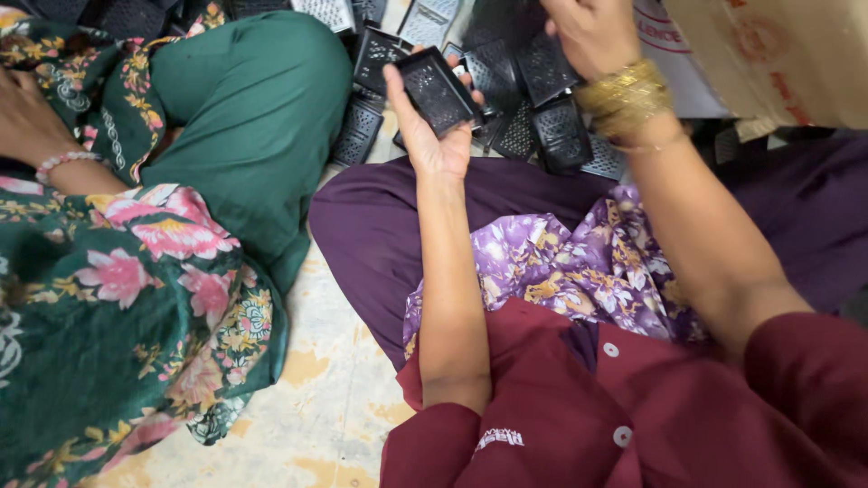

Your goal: The person sits on the floor among a large pile of black plastic grater bodies, picking them up one at a time, turning them over in both hands, and tossing them onto a sorted pile or into a cardboard box. A second person nearby handles the same items.

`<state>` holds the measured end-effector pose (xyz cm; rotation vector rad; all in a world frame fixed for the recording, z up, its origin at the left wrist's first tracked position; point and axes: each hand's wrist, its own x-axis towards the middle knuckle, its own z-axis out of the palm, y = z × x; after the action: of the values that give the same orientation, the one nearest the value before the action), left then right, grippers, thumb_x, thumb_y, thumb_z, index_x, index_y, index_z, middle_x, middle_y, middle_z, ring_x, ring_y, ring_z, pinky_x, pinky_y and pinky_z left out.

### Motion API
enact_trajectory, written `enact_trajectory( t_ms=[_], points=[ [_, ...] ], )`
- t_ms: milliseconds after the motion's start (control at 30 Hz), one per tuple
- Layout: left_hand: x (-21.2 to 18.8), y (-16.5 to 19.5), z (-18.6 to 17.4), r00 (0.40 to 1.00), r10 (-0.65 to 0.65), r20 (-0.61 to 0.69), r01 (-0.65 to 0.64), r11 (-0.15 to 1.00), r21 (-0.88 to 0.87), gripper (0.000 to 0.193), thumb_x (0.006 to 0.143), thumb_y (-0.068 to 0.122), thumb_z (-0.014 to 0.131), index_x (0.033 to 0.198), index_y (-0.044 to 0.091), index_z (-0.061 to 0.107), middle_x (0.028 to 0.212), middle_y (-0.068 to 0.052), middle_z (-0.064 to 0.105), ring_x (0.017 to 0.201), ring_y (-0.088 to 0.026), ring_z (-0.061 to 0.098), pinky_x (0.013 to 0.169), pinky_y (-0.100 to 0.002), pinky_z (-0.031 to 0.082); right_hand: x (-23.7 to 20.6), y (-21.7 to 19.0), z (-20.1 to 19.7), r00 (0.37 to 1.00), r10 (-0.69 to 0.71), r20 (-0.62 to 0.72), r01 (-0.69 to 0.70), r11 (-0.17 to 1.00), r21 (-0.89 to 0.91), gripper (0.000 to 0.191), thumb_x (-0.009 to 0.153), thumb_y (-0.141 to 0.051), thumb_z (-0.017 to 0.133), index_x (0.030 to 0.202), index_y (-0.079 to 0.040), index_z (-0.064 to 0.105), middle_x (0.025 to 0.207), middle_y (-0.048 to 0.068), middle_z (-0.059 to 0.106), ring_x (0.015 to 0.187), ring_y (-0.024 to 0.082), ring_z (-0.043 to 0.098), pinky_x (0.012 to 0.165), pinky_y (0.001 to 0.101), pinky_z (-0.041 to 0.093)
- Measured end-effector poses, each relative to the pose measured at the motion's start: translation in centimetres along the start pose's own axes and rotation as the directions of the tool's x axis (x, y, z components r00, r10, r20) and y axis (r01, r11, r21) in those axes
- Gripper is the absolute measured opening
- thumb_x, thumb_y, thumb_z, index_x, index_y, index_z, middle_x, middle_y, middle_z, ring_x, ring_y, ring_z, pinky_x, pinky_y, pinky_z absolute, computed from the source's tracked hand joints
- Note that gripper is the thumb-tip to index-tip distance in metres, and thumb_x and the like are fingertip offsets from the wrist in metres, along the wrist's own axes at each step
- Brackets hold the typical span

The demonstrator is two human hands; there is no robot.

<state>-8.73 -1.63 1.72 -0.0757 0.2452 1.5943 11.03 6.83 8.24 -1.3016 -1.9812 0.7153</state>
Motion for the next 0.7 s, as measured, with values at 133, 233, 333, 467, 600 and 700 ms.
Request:
enact_trajectory(
  t_ms=[133,233,333,467,600,700],
  points=[
    [-1.0,-2.3,0.4,0.953,-0.303,0.012,0.295,0.935,0.198,0.05,0.106,0.038,0.06,0.147,0.009,0.052,0.124,-0.011,0.07,0.106,-0.025,0.071,0.083,-0.043,0.061,-4.5,-3.8,-2.7,0.994,-0.047,0.094,0.026,0.977,0.214,0.016,0.109,-0.01,0.067,0.119,0.0,0.061,0.105,0.007,0.063,0.1,0.021,0.061,0.086,0.0319,0.051],
    [-1.4,-4.7,0.9,0.966,-0.244,0.08,0.192,0.894,0.405,0.044,0.104,0.023,0.067,0.143,0.006,0.053,0.122,-0.013,0.069,0.104,-0.027,0.07,0.079,-0.048,0.061,-6.3,-5.1,-2.6,0.989,-0.146,-0.004,0.146,0.986,0.085,0.024,0.102,-0.012,0.069,0.115,0.0,0.053,0.126,0.013,0.053,0.111,0.02,0.059,0.087,0.0289,0.056],
    [-1.5,-6.6,1.0,0.991,-0.108,0.079,0.057,0.875,0.481,0.05,0.103,0.02,0.067,0.148,0.008,0.049,0.128,-0.014,0.062,0.109,-0.025,0.065,0.087,-0.044,0.058,-7.4,-5.0,-2.5,0.994,-0.112,0.005,0.112,0.993,-0.045,0.032,0.1,-0.019,0.081,0.112,-0.003,0.056,0.127,0.013,0.054,0.103,0.02,0.059,0.082,0.0302,0.057],
    [-1.6,-7.9,0.9,0.982,-0.009,0.188,-0.131,0.685,0.717,0.053,0.116,0.041,0.045,0.154,0.004,0.049,0.15,-0.018,0.054,0.134,-0.023,0.055,0.115,-0.035,0.044,-8.4,-3.1,-2.6,0.983,0.168,0.08,-0.167,0.986,-0.023,0.043,0.095,-0.033,0.088,0.112,-0.006,0.058,0.119,0.01,0.058,0.096,0.016,0.068,0.081,0.0315,0.057],
    [-1.7,-8.4,0.9,0.969,-0.043,0.242,-0.157,0.648,0.745,0.065,0.117,0.055,0.031,0.159,0.007,0.043,0.159,-0.013,0.047,0.146,-0.02,0.046,0.124,-0.032,0.035,-8.6,-0.8,-2.4,0.973,0.213,0.085,-0.21,0.977,-0.04,0.057,0.092,-0.04,0.09,0.119,-0.006,0.054,0.115,0.014,0.057,0.09,0.021,0.063,0.078,0.0341,0.056],
    [-1.6,-8.4,0.8,0.956,-0.028,0.291,-0.221,0.585,0.781,0.066,0.117,0.056,0.032,0.162,0.008,0.04,0.16,-0.011,0.044,0.146,-0.018,0.045,0.127,-0.031,0.034,-8.3,0.1,-2.4,0.992,0.1,0.081,-0.1,0.995,-0.004,0.057,0.095,-0.036,0.09,0.124,-0.005,0.053,0.119,0.016,0.058,0.095,0.025,0.064,0.082,0.0357,0.057]
  ],
)
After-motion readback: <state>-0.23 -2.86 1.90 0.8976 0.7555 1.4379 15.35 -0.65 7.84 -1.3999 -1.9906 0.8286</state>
